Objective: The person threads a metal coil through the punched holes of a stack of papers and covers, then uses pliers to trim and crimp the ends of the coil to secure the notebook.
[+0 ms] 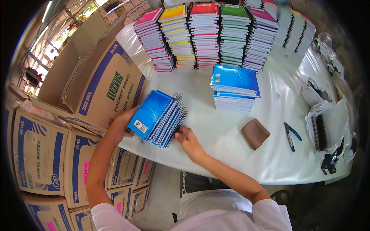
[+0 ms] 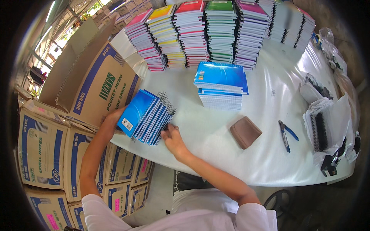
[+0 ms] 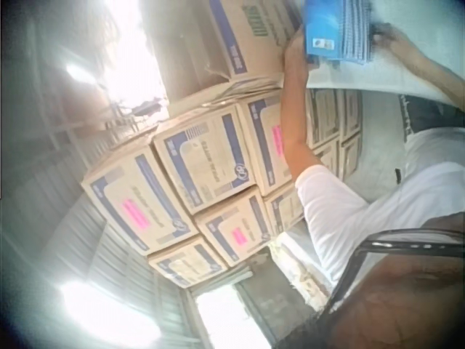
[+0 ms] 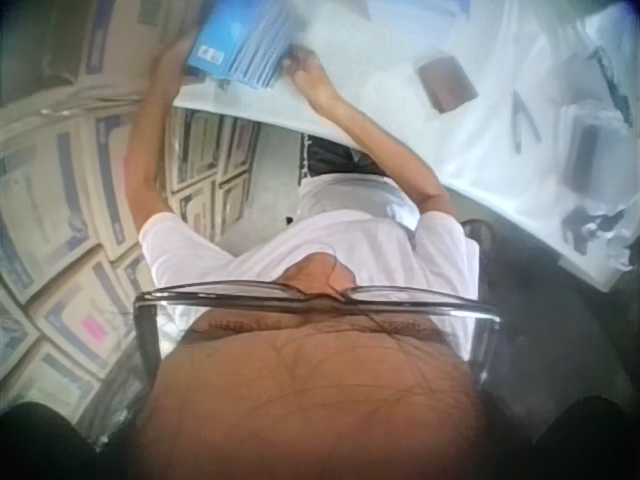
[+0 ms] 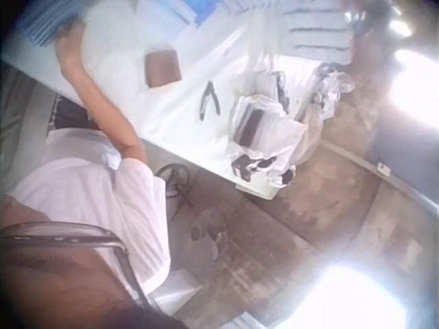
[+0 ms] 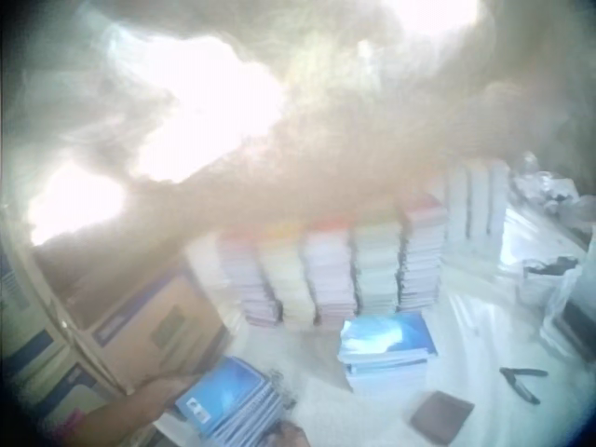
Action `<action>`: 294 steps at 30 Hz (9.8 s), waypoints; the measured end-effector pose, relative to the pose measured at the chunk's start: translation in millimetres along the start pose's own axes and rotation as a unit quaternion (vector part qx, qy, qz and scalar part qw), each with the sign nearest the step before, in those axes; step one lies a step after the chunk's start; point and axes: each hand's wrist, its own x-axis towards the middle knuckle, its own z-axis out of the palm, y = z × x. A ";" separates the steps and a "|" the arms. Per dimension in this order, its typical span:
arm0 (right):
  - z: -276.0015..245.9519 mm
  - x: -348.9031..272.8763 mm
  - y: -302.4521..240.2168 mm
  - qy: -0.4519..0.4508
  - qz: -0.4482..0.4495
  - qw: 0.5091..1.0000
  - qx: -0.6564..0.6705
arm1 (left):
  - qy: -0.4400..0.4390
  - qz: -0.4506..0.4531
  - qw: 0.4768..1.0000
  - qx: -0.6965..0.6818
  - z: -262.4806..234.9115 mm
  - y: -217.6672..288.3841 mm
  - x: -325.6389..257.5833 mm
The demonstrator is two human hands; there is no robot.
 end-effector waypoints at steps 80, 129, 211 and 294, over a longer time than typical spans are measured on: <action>-37.6 -60.9 -72.8 -0.208 0.133 0.899 0.363 | -0.258 0.307 0.722 0.565 221.1 126.8 -98.4; -37.1 -72.2 -65.6 -0.153 0.158 0.885 0.411 | -0.239 0.285 0.604 0.705 239.0 128.9 -92.7; -51.3 -93.3 -45.5 -0.077 0.224 0.905 0.354 | -0.245 0.161 0.495 0.818 262.8 91.5 -57.5; -48.3 -85.6 -28.9 -0.034 0.276 0.895 0.349 | -0.160 0.276 0.436 0.842 262.7 64.2 -56.4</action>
